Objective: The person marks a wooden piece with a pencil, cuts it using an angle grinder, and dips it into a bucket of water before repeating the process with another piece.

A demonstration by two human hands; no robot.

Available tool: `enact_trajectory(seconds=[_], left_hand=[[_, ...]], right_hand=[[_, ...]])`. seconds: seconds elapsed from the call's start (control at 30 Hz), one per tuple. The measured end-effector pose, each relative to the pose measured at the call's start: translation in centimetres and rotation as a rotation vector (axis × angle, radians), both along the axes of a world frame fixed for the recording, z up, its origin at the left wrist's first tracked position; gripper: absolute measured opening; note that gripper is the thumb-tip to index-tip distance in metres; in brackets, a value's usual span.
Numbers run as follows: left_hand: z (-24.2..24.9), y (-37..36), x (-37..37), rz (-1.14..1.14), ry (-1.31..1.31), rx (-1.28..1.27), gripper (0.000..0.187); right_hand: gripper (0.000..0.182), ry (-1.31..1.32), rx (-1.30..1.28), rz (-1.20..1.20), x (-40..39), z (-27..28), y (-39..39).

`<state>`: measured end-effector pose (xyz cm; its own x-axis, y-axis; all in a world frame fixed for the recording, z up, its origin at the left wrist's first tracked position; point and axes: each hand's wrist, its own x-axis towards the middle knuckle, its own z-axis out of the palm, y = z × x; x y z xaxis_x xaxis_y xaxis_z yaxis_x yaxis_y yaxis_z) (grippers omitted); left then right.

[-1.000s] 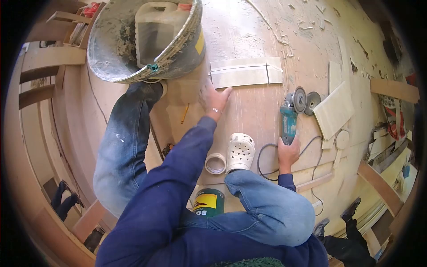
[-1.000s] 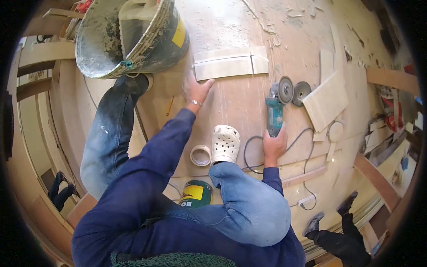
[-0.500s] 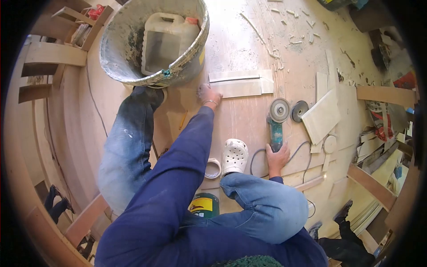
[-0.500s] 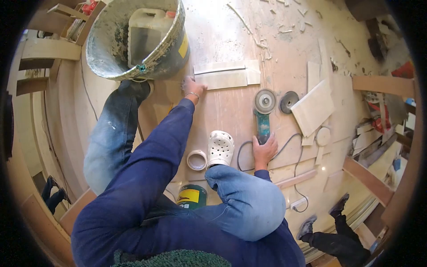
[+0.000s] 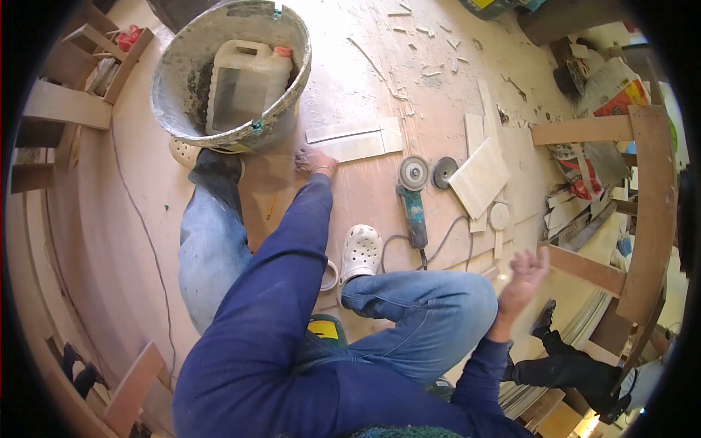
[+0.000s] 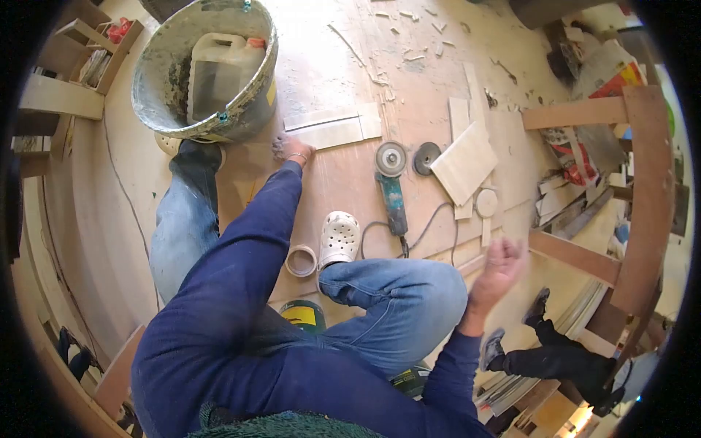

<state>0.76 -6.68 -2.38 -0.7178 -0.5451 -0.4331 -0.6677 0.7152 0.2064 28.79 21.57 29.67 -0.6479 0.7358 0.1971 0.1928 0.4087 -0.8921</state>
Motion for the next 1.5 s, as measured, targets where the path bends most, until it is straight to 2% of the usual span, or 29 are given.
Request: enact_trajectory(seconds=[0.07, 0.1, 0.13, 0.2, 0.27, 0.3, 0.37, 0.43, 0.47, 0.53, 0.57, 0.63, 0.67, 0.8, 0.9, 0.97, 1.03, 1.1, 1.2, 1.23, 1.27, 1.3, 1.37, 1.4, 1.43, 1.5], left_hand=[[-0.1, -0.6, 0.6, 0.010, 0.019, -0.013, 0.083], [-0.1, -1.0, 0.6, -0.006, 0.050, 0.031, 0.083], [-0.1, -1.2, 0.8, -0.024, 0.080, 0.077, 0.082], [-1.3, -1.0, 0.4, -0.020, 0.070, 0.052, 0.081], [-1.2, -0.8, 0.4, -0.009, 0.051, 0.030, 0.080], [-1.1, -0.9, 0.5, -0.009, 0.069, 0.059, 0.080], [-1.0, -1.2, 0.6, -0.017, 0.087, 0.090, 0.080], [-2.0, -1.3, 0.9, -0.072, 0.255, 0.174, 0.078], [-2.4, -1.4, 1.3, -0.077, 0.252, 0.176, 0.078], [-1.4, -1.8, 1.6, -0.121, 0.237, 0.461, 0.064], [-0.6, -2.0, 1.8, -0.127, 0.246, 0.455, 0.064], [-0.3, -2.1, 2.0, -0.174, 0.194, 0.592, 0.041], [0.0, -1.6, 2.4, -0.226, 0.296, 0.558, 0.026], [6.4, -1.2, 5.1, -0.335, 0.438, 0.522, 0.026], [12.5, -1.6, 6.8, -0.333, 0.530, 0.544, 0.027], [15.5, -2.6, 7.9, -0.358, 0.640, 0.535, 0.027], [18.6, -3.9, 9.8, -0.256, 0.777, 0.671, 0.031], [21.2, -4.6, 11.6, -0.257, 0.868, 0.645, 0.028], [26.3, -5.2, 15.7, -0.156, 1.094, 0.872, 0.017], [27.7, -5.7, 17.1, -0.154, 1.101, 0.858, 0.017], [29.1, -6.2, 18.5, -0.161, 1.193, 0.902, 0.017], [30.4, -6.6, 19.5, -0.173, 1.288, 0.950, 0.018], [32.6, -8.6, 21.2, -0.166, 1.212, 0.865, 0.019], [34.2, -9.4, 21.7, -0.261, 1.236, 0.742, 0.021], [35.6, -10.3, 22.3, -0.349, 1.244, 0.619, 0.024], [38.4, -12.4, 22.4, -0.354, 1.088, 0.543, 0.027]], right_hand=[[0.060, 0.160, 0.016, 0.127, -2.4, 6.4, -4.3], [0.059, 0.263, 0.013, 0.204, -3.3, 7.8, -5.8], [0.059, 0.264, 0.015, 0.201, -4.0, 7.9, -7.5], [0.060, 0.411, -0.096, 0.429, -5.5, 7.7, -11.0], [0.062, 0.207, -0.150, 0.436, -6.6, 4.9, -12.8], [0.061, 0.041, -0.201, 0.503, -7.4, 5.6, -13.7], [0.058, 0.049, -0.298, 0.484, -7.7, 5.5, -13.6], [0.057, 0.017, -0.342, 0.462, -8.6, 5.1, -13.0], [0.056, -0.011, -0.391, 0.433, -8.8, 4.9, -12.7], [0.054, -0.018, -0.378, 0.428, -9.2, 4.7, -12.8], [0.053, -0.026, -0.368, 0.429, -9.4, 4.7, -13.0], [0.050, 0.007, -0.366, 0.423, -9.7, 5.0, -13.1], [0.050, 0.022, -0.381, 0.425, -9.7, 5.2, -13.1], [0.050, 0.098, -0.400, 0.395, -9.5, 5.6, -12.9], [0.051, 0.129, -0.416, 0.357, -9.3, 5.5, -12.4], [0.051, 0.035, -0.228, 0.304, -9.4, 5.0, -11.9], [0.052, 0.056, -0.242, 0.304, -9.7, 4.5, -12.0], [0.057, -0.066, -0.163, 0.343, -10.3, 4.0, -12.2], [0.064, -0.115, -0.144, 0.366, -12.5, 1.7, -12.7], [0.065, -0.155, -0.126, 0.379, -11.5, 3.2, -13.8], [0.072, -0.246, -0.359, 0.429, -10.4, 5.0, -14.4], [0.072, -0.241, -0.362, 0.437, -10.1, 5.2, -15.2], [0.083, -0.121, -0.443, 0.436, -10.1, 5.2, -16.1], [0.092, -0.097, -0.447, 0.439, -10.0, 5.4, -16.3], [0.095, 0.061, -0.295, 0.409, -12.6, 1.7, -15.8], [0.096, 0.161, -0.441, 0.461, -10.6, 4.1, -16.4]])
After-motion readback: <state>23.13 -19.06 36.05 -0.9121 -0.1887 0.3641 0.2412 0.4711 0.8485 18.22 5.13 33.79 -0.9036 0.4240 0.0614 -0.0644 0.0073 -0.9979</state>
